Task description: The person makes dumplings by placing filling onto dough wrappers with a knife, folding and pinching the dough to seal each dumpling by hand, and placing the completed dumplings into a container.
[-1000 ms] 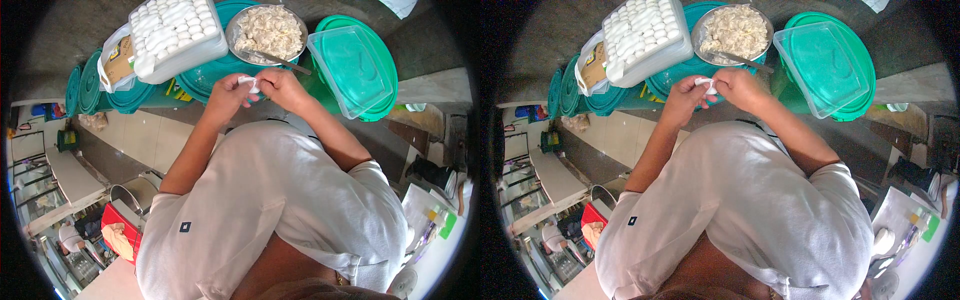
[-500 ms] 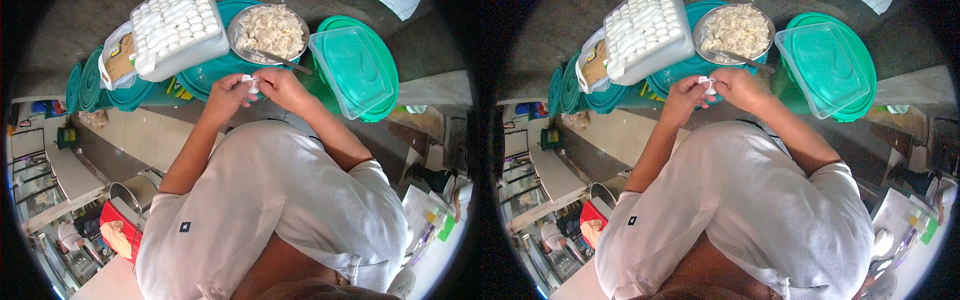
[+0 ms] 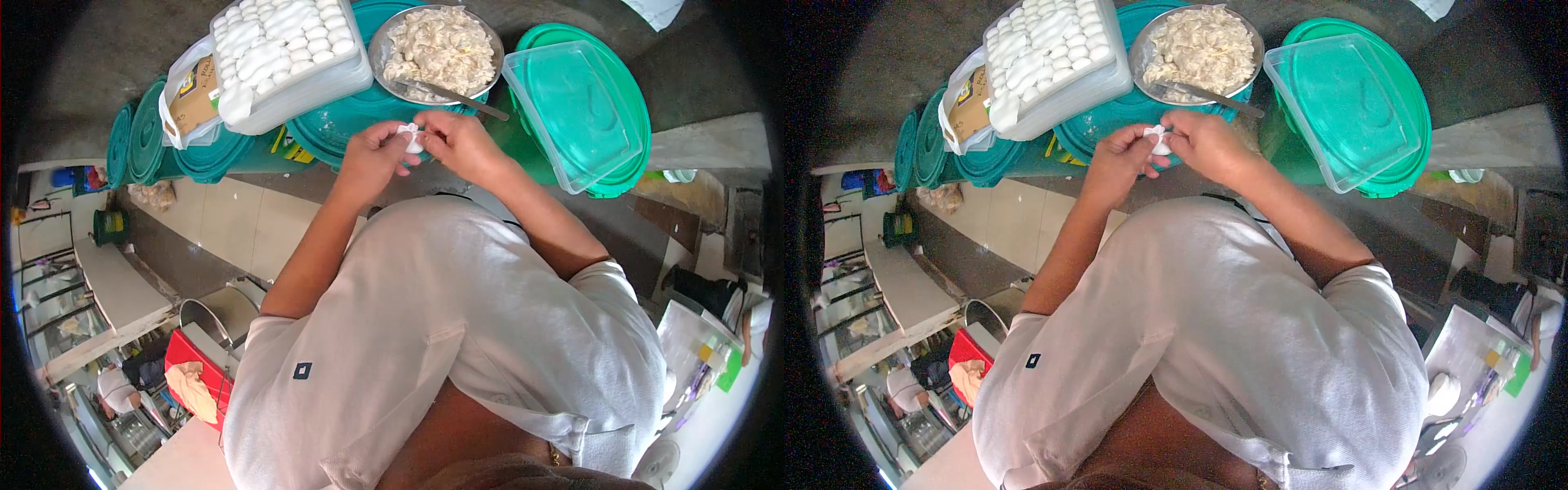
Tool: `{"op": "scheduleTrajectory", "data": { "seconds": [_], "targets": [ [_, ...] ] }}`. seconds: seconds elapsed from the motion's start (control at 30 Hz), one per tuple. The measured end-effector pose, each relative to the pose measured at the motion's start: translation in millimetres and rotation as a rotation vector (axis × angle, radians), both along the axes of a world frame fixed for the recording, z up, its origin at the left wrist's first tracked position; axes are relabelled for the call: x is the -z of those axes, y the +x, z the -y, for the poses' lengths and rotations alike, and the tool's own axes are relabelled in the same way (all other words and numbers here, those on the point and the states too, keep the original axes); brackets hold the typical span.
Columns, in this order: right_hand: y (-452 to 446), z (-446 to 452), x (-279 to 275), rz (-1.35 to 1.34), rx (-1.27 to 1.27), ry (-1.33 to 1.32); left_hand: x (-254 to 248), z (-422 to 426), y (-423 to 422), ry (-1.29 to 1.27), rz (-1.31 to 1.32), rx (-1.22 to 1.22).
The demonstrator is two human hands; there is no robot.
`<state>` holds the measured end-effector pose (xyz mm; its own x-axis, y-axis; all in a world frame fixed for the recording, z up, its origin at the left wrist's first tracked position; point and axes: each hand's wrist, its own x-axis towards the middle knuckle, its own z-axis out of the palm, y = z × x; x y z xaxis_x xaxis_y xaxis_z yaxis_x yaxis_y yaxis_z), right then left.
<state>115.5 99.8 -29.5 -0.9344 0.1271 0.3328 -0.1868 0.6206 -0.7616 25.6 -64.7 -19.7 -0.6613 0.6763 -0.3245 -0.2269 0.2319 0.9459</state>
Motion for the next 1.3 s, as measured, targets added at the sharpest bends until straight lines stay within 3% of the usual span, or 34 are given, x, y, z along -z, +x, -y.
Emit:
{"op": "scheduleTrajectory", "data": {
  "seconds": [0.07,0.1,0.17,0.4,0.5,0.7,0.77,0.9,1.07,1.2,1.3],
  "targets": [
    [2,2,-10,0.237,0.049,-0.245,-2,1,0,0.01,-0.001,0.016],
    [1,1,-6,0.237,0.048,-0.245,-1,2,-1,0.01,-0.001,0.015],
    [-3,-2,8,-0.012,-0.028,-0.052,3,2,-3,0.006,-0.022,0.061],
    [-3,-2,8,0.152,-0.009,-0.137,7,-2,1,0.042,-0.019,-0.065],
    [-5,-4,9,0.068,-0.063,0.023,10,-1,-1,0.008,-0.018,-0.02],
    [-6,-2,2,0.198,0.016,-0.249,5,-1,-2,0.011,-0.043,0.003],
    [-9,-6,10,0.095,-0.028,-0.096,6,-3,-3,0.02,-0.062,0.015],
    [-9,-6,8,0.18,0.019,-0.161,4,-6,0,0.04,-0.074,-0.066],
    [-11,-9,13,0.041,-0.019,0.004,13,-6,-5,0.009,-0.055,0.008],
    [-10,-7,-4,0.236,0.041,-0.166,7,-7,-6,-0.001,-0.074,0.016],
    [-14,-13,11,0.042,-0.017,-0.036,6,-8,-9,-0.013,-0.075,0.022]
  ]
}}
